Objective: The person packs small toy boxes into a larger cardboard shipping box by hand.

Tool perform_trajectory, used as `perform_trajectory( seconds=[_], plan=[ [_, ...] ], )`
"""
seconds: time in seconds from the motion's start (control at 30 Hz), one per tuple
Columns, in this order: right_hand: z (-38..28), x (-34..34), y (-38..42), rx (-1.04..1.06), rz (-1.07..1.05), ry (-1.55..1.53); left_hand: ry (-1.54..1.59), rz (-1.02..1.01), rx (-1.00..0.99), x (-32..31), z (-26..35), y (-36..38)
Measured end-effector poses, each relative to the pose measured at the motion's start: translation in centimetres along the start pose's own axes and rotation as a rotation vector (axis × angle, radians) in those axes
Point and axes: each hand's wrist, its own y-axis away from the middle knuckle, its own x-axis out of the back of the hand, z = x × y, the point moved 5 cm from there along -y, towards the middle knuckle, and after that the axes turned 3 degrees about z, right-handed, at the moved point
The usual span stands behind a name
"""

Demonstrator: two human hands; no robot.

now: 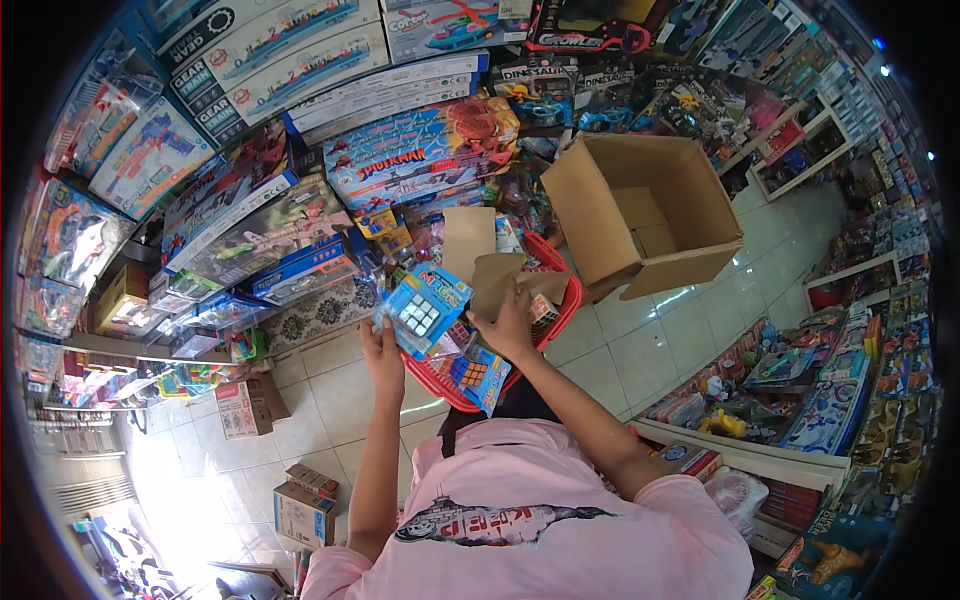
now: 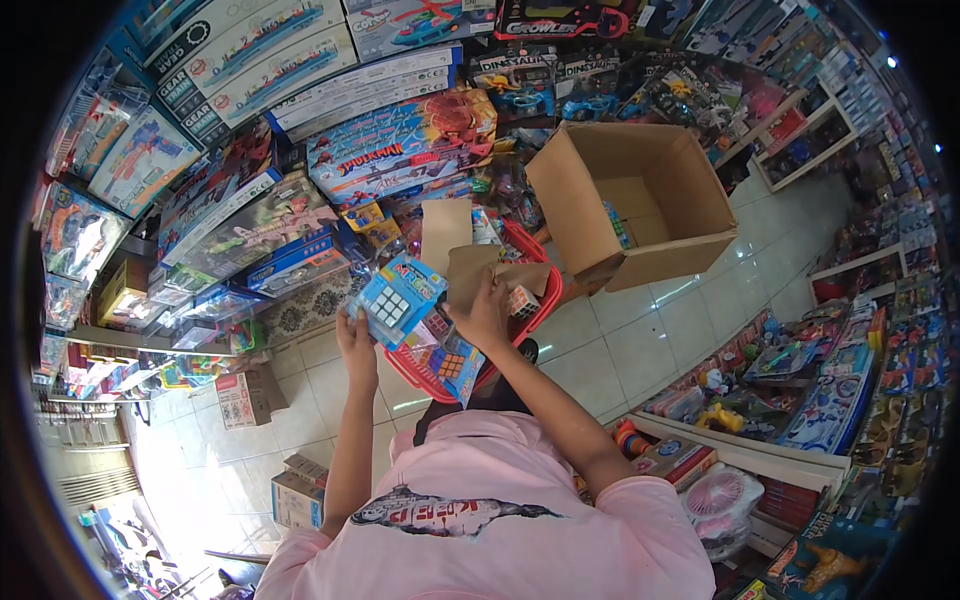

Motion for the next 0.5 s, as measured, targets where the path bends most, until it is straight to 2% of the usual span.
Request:
perform_trajectory(
  seconds=[0.03,0.07,0.17,0.3,0.43,0.5],
  plan=[
    [-0.8,-0.2,0.0,-0.025,-0.01,0.022,0.138,-0.021,0.082,0.0,-0.1,0.9],
    [-1.2,-1.0,0.0,-0.034,0.007,0.078,0.123,0.009,0.144,0.8,-2.1,1.1],
    [-1.7,-2.8,-0.2,-0.088,0.005,0.195,0.261,-0.055,0.258,1.1,-2.7,2.9],
    [-2.1,-3.3,-1.5,-0.139,-0.095,0.244,0.368,-0.09,0.328,1.0,-2.7,4.3],
    [-1.2,-3.1,-1.6,-0.139,-0.188,0.096,0.44,-0.115,0.385,1.3,-3.9,4.0],
    [1.2,-3.3,-1.2,0.003,-0.066,-0.043,0.472,-0.144,0.404,0.9,-4.5,3.7]
  ],
)
